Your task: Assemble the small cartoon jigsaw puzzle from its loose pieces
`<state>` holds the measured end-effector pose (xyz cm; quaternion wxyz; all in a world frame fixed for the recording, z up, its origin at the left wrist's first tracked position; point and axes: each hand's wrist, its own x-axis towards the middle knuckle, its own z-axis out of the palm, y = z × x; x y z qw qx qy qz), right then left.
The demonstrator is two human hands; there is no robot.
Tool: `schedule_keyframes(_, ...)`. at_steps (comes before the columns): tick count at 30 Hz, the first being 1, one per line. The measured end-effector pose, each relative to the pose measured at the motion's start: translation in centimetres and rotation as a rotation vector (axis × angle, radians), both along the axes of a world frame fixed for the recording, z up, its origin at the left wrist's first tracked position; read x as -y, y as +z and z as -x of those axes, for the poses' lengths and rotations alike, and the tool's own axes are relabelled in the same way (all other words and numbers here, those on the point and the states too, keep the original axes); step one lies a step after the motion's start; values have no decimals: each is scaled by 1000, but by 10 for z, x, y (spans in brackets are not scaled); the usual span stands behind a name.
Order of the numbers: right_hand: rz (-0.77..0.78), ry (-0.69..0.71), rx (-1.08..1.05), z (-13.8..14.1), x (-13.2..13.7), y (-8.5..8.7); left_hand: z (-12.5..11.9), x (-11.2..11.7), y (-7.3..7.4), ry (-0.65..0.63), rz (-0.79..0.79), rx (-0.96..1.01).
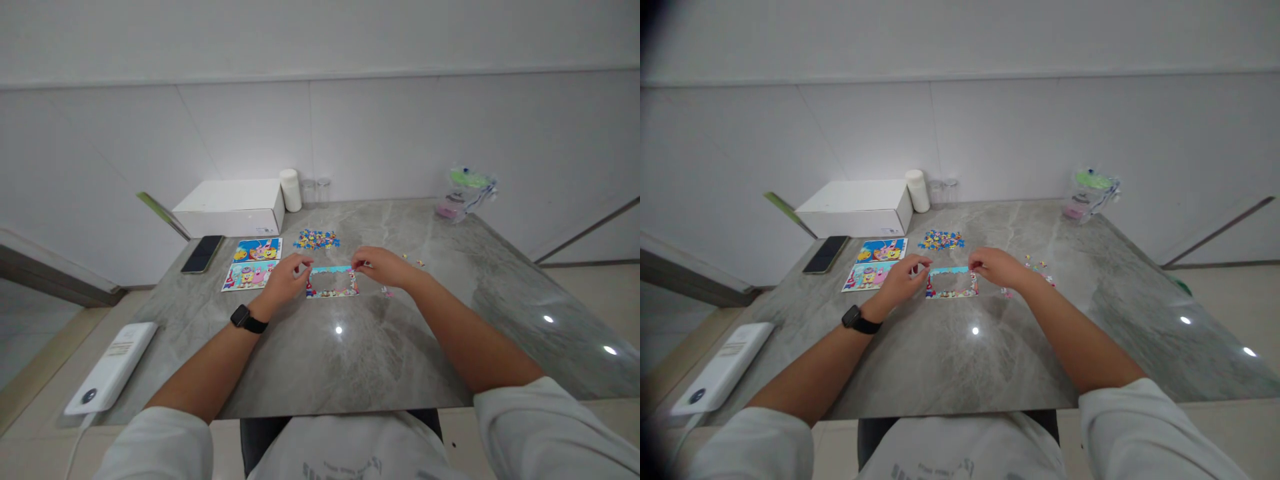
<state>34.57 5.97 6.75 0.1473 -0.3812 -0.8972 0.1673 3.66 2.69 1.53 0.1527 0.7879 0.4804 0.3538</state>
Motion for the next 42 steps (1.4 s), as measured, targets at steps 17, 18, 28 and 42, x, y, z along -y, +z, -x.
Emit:
schedule_keyframes(17, 246, -46, -672, 60, -11, -37, -40, -3, 22, 2, 193, 196)
schedule_keyframes(18, 247, -46, -670, 61, -10, -40, -39, -3, 19, 3, 210, 210)
schedule_keyframes(28, -93, -158, -626, 64, -3, -57, -33, -14, -17, 72, 295, 455)
schedule_keyframes(42, -288, -5, -388, 62, -3, -69, -35, -12, -21, 31, 285, 416)
